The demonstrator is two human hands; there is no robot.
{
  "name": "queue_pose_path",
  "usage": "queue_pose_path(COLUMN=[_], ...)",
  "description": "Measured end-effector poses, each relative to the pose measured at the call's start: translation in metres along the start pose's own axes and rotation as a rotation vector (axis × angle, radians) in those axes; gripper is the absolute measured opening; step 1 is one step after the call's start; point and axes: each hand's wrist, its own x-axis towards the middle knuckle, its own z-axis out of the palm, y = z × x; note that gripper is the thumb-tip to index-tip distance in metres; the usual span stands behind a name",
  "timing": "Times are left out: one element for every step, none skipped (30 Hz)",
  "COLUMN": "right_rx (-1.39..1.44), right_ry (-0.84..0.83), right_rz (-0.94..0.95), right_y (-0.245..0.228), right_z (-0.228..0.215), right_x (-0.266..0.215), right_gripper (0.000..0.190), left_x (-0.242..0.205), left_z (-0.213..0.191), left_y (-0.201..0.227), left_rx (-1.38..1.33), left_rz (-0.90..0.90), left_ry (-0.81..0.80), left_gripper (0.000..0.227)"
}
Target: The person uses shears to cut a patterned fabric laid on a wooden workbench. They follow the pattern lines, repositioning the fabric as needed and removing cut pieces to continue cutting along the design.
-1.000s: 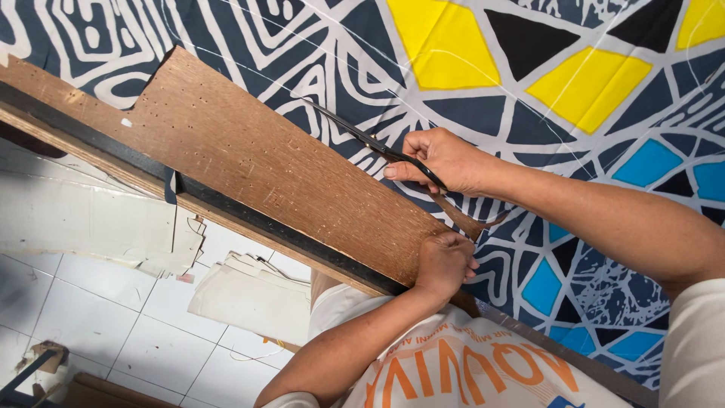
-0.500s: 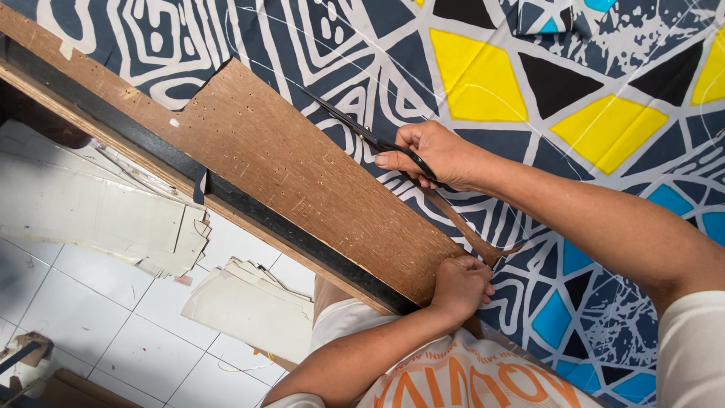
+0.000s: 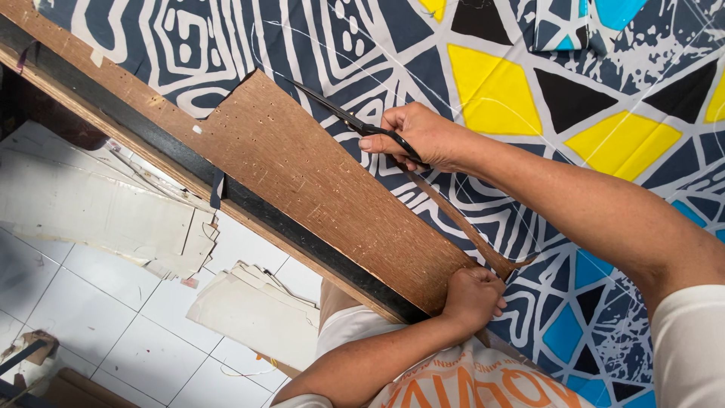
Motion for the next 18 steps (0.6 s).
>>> queue_pose_path(right_rx=[-0.001, 0.0, -0.006, -0.011, -0.016, -0.039, -0.063, -0.087, -0.065, -0.043, -0.02, -0.028, -0.036, -0.044, -0.051, -0.052, -0.053, -0.121], right_ry=[0.004, 0.008, 0.006, 0.006, 0.006, 0.02, 0.035, 0.048, 0.035, 0.023, 0.01, 0.013, 0.016, 0.02, 0.026, 0.032, 0.039, 0.057], right_rz=[-0.005, -0.011, -0.006, -0.002, 0.002, 0.012, 0.023, 0.035, 0.023, 0.01, -0.004, -0.021, -0.037, -0.059, -0.059, -0.062, -0.065, -0.038], right_y=[-0.001, -0.002, -0.003, -0.006, -0.008, -0.01, -0.013, -0.015, -0.017, -0.018, -0.019, -0.018, -0.017, -0.017, -0.018, -0.018, -0.019, -0.019], right_z=[0.0, 0.001, 0.001, 0.001, 0.001, 0.001, 0.002, 0.003, 0.004, 0.005, 0.006, 0.007, 0.008, 0.007, 0.007, 0.01, 0.011, 0.013], right_x=[0.002, 0.005, 0.008, 0.011, 0.015, 0.019, 0.023, 0.027, 0.029, 0.031, 0.033, 0.033, 0.032, 0.032, 0.032, 0.032, 0.032, 0.03], right_gripper=[0.047, 0.047, 0.047, 0.046, 0.045, 0.044, 0.044, 0.043, 0.043, 0.044, 0.045, 0.044, 0.044, 0.044, 0.043, 0.043, 0.043, 0.044], left_x=[0.001, 0.001, 0.001, 0.001, 0.001, 0.0, -0.001, -0.002, -0.004, -0.004, -0.003, -0.004, -0.004, -0.002, -0.001, -0.004, -0.009, -0.017], left_z=[0.0, 0.0, 0.0, -0.001, -0.001, -0.001, -0.001, -0.002, -0.003, -0.004, -0.004, -0.005, -0.006, -0.009, -0.013, -0.024, -0.039, -0.061], left_y=[-0.002, -0.003, -0.004, -0.004, -0.003, -0.001, 0.002, 0.004, 0.005, 0.006, 0.005, 0.001, -0.003, -0.007, -0.011, -0.015, -0.017, -0.017], left_rx=[0.001, 0.003, 0.006, -0.002, -0.009, -0.017, 0.009, 0.034, 0.058, 0.041, 0.024, 0.005, -0.016, -0.034, -0.051, -0.022, 0.008, 0.049], left_rz=[0.001, 0.001, 0.002, -0.004, -0.01, -0.014, -0.009, -0.003, 0.002, 0.019, 0.036, 0.049, 0.042, 0.039, 0.035, 0.015, -0.006, -0.029], left_ry=[-0.002, -0.004, -0.005, -0.005, -0.004, -0.004, -0.01, -0.015, -0.02, -0.024, -0.028, -0.034, -0.054, -0.073, -0.093, -0.087, -0.082, -0.082], left_gripper=[0.015, 0.015, 0.015, 0.015, 0.015, 0.015, 0.016, 0.016, 0.016, 0.017, 0.017, 0.017, 0.017, 0.016, 0.016, 0.015, 0.014, 0.013])
